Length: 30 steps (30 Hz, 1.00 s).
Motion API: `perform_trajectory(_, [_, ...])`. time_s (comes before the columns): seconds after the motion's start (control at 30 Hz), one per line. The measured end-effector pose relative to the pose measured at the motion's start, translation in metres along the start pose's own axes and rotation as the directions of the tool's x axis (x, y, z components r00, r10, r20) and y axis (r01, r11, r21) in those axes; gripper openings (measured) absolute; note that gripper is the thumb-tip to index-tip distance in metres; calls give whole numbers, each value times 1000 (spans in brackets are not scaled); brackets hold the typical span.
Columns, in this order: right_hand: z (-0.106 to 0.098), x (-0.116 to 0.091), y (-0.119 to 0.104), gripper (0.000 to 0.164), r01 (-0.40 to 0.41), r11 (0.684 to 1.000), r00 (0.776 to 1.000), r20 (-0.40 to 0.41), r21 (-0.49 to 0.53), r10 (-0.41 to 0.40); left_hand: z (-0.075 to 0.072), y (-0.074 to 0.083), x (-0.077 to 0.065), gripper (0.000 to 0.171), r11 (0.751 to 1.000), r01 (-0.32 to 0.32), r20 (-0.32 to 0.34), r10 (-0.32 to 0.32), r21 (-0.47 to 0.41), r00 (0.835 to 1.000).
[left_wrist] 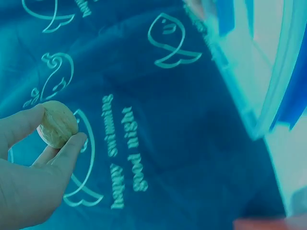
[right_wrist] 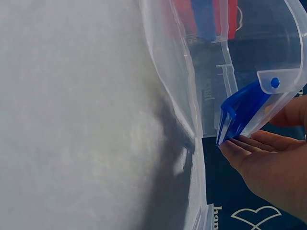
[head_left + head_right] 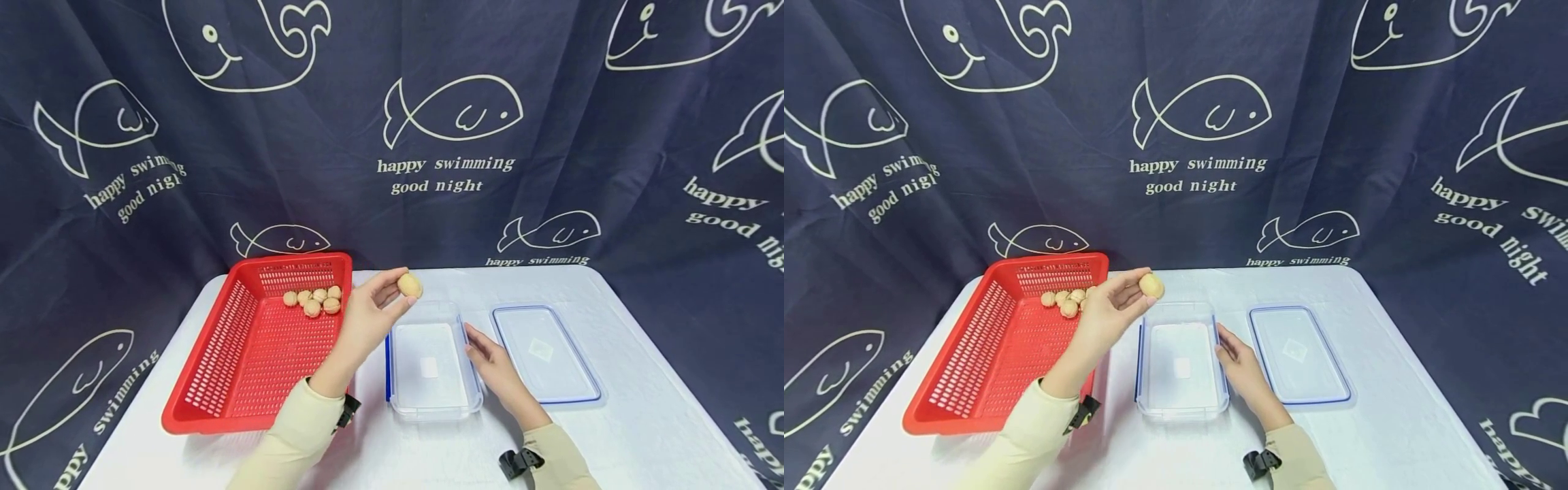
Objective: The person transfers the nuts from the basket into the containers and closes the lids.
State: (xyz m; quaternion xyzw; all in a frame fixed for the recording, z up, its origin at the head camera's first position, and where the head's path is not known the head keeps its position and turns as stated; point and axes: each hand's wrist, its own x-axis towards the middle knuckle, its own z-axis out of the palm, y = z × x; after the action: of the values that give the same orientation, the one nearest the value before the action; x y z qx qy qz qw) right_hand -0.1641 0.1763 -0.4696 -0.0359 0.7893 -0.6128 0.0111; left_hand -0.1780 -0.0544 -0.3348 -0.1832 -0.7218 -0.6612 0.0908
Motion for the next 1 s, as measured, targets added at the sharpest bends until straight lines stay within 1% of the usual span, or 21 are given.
perform_trajectory(0.2, [1, 0, 0, 47, -6, 1000, 1000, 3, -3, 6, 22, -22, -9, 41, 1000, 28, 37, -28, -9, 999])
perform_trajectory(0.37, [1, 1, 0, 47, -11, 1000, 1000, -1, -14, 11, 38, -44, -15, 40, 998, 56, 72, -56, 1, 996])
perform_trajectory(0.6, [1, 1, 1, 48, -24, 999, 1000, 1, -25, 24, 53, -75, -25, 39, 990, 133, 110, -138, 49, 984])
perform_trajectory(0.83, [1, 1, 1, 47, -11, 1000, 1000, -1, -22, 11, 62, -91, -35, 37, 975, 175, 156, -196, 140, 968])
perform_trajectory(1.0, [1, 1, 1, 47, -3, 1000, 1000, -2, -19, 3, 68, -100, -42, 34, 968, 199, 187, -225, 150, 956])
